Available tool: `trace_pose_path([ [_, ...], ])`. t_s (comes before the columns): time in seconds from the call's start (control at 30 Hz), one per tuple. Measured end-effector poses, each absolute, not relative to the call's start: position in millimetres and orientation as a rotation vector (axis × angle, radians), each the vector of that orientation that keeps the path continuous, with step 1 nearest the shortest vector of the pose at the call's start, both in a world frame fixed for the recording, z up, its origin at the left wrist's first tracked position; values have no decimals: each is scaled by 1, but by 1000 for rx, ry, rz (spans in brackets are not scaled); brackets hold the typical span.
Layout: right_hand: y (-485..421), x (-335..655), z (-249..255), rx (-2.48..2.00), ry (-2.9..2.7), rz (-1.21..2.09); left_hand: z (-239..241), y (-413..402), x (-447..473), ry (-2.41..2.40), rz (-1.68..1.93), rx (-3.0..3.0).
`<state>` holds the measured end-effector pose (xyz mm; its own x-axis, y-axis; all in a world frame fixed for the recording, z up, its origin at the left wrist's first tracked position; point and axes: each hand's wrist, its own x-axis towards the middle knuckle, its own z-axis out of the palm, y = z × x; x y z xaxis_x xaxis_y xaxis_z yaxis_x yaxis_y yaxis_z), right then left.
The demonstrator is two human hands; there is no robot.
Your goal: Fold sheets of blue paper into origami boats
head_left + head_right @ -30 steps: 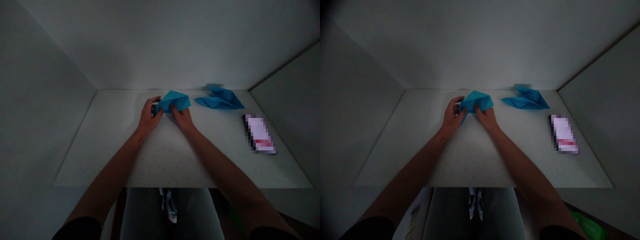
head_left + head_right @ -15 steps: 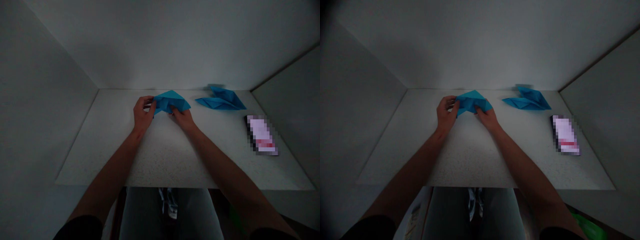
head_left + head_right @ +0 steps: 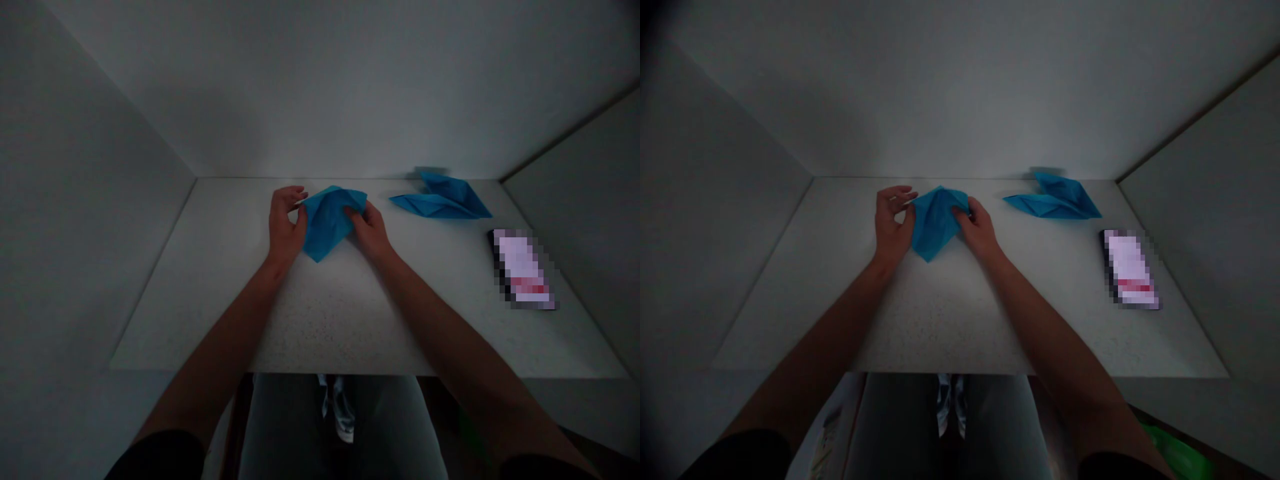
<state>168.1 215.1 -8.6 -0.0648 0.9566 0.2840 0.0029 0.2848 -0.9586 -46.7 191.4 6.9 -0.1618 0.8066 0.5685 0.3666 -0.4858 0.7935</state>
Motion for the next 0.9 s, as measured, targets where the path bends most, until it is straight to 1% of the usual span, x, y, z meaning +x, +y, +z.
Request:
trace_pose_path([
  [0.2, 215, 169, -16, -944, -1416, 915, 14, 187, -44, 1234, 1441, 2090],
  [0.4, 214, 170, -12, -915, -1572, 871, 18, 180, -41, 1314, 1406, 2246],
  [0.67, 206, 168, 2, -818, -1824, 692, 21, 178, -38, 1394, 1555, 2245],
  [0.77, 206, 167, 2, -823, -1827, 647, 21, 179, -39, 1385, 1591, 2227],
  [0.9, 205, 167, 1, -904, -1724, 568, 24, 177, -38, 1243, 1694, 2183],
])
